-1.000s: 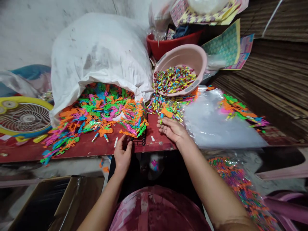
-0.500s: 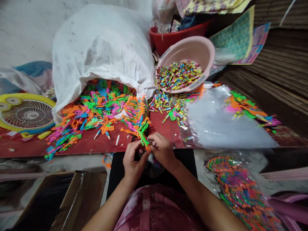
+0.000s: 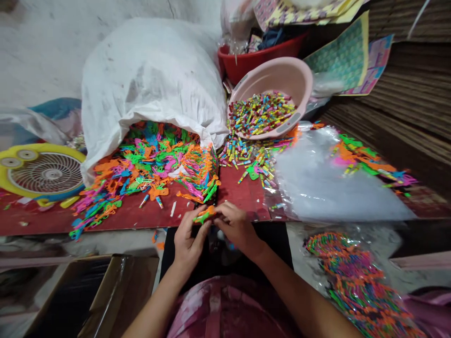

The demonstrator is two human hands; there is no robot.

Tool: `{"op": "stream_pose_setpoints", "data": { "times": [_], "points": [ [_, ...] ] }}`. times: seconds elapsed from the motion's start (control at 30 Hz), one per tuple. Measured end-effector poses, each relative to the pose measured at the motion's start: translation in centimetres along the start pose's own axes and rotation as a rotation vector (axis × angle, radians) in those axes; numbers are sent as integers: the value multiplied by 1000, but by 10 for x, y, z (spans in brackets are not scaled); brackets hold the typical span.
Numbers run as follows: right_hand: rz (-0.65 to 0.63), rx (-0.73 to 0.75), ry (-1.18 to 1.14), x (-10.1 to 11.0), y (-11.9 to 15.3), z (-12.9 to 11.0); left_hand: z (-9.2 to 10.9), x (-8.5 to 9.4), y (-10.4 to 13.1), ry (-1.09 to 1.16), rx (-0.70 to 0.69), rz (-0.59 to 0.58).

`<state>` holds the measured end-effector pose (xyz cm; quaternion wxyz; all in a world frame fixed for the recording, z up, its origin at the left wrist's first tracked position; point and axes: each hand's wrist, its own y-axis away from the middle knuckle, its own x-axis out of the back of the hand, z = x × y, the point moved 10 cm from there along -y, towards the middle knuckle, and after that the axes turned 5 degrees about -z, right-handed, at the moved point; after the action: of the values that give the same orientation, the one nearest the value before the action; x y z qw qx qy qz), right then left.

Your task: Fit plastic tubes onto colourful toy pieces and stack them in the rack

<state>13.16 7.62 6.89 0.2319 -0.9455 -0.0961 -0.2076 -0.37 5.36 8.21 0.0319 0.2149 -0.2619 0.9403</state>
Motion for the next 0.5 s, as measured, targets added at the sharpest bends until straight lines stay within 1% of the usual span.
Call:
{"op": "stream_pose_setpoints", "data": {
  "times": [0.07,0.1,0.17,0.23,0.33,0.43,0.5],
  "points": [
    [76,-54,14,3,0,5,-17,11,8,40,129,127],
    [112,-68,45,3,0,5,-24,15,13,58,182,172],
    [143,-51,127,-5,-2,0,-32,16,20,83,234,196],
    [137,2,206,-17,-4,-7,-34,16,24,98,247,197],
    [89,87,315,-41,-9,-18,-36,25,28,110,251,254],
    [40,100,382,-60,-13,-20,-42,38,32,76,254,325],
    [11,102,371,-68,-14,-21,-47,48,33,32,247,358]
  ]
}}
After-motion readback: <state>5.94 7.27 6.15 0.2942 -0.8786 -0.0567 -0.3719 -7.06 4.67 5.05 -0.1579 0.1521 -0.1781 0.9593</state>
